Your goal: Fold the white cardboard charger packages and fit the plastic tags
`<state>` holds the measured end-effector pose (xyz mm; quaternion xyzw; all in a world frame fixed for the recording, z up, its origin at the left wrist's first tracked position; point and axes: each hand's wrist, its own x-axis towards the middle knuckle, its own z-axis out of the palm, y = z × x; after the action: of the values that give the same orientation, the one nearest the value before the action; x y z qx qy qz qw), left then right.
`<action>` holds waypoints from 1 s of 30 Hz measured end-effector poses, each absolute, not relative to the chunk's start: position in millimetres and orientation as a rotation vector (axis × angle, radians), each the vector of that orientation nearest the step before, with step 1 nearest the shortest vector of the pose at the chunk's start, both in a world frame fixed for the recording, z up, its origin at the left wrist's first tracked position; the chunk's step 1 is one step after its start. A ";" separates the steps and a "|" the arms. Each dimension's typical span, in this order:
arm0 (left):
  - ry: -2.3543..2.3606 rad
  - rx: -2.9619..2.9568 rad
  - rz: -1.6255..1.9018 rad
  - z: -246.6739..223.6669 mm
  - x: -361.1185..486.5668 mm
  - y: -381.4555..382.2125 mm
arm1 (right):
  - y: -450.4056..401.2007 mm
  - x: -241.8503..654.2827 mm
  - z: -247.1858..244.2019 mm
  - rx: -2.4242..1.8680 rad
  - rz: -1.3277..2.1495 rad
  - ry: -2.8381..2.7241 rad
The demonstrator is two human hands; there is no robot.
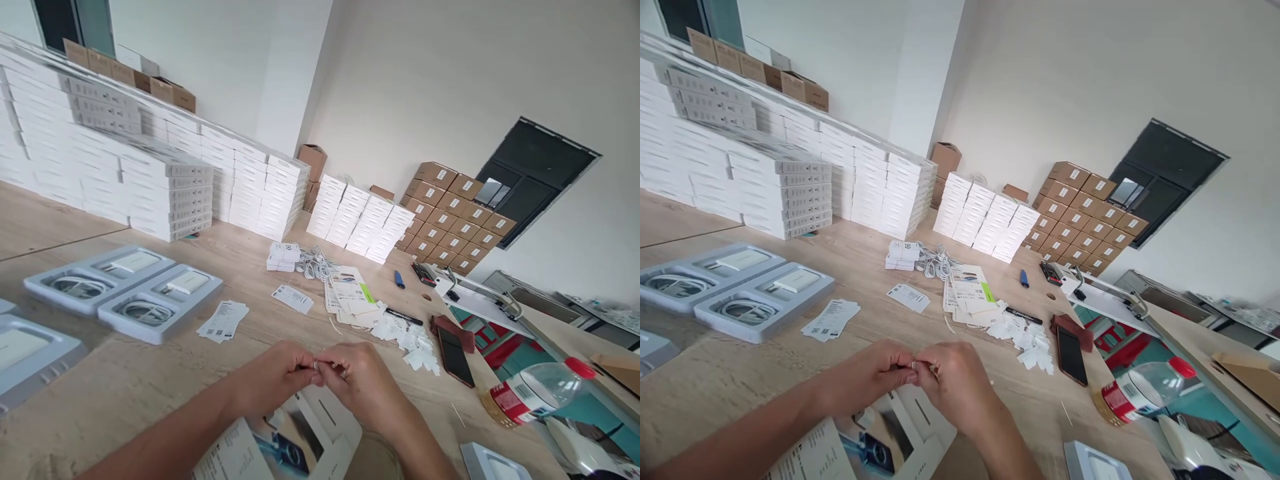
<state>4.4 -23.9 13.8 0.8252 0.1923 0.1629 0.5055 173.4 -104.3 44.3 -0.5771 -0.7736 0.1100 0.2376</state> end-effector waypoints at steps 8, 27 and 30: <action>0.648 1.875 0.322 8.5 3.4 -16.5 | -95.1 222.4 40.9 -1.739 0.271 -1.863; 0.703 1.770 0.348 0.8 4.3 -10.6 | -88.6 222.5 37.9 -1.800 0.170 -1.907; 0.706 1.761 0.403 1.3 4.8 -12.2 | -90.1 208.5 36.3 -1.553 0.301 -1.998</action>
<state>4.8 -12.2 1.3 0.7489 0.3001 0.1712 0.5655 208.5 -90.1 36.3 -0.5828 -0.7498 0.1129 0.2924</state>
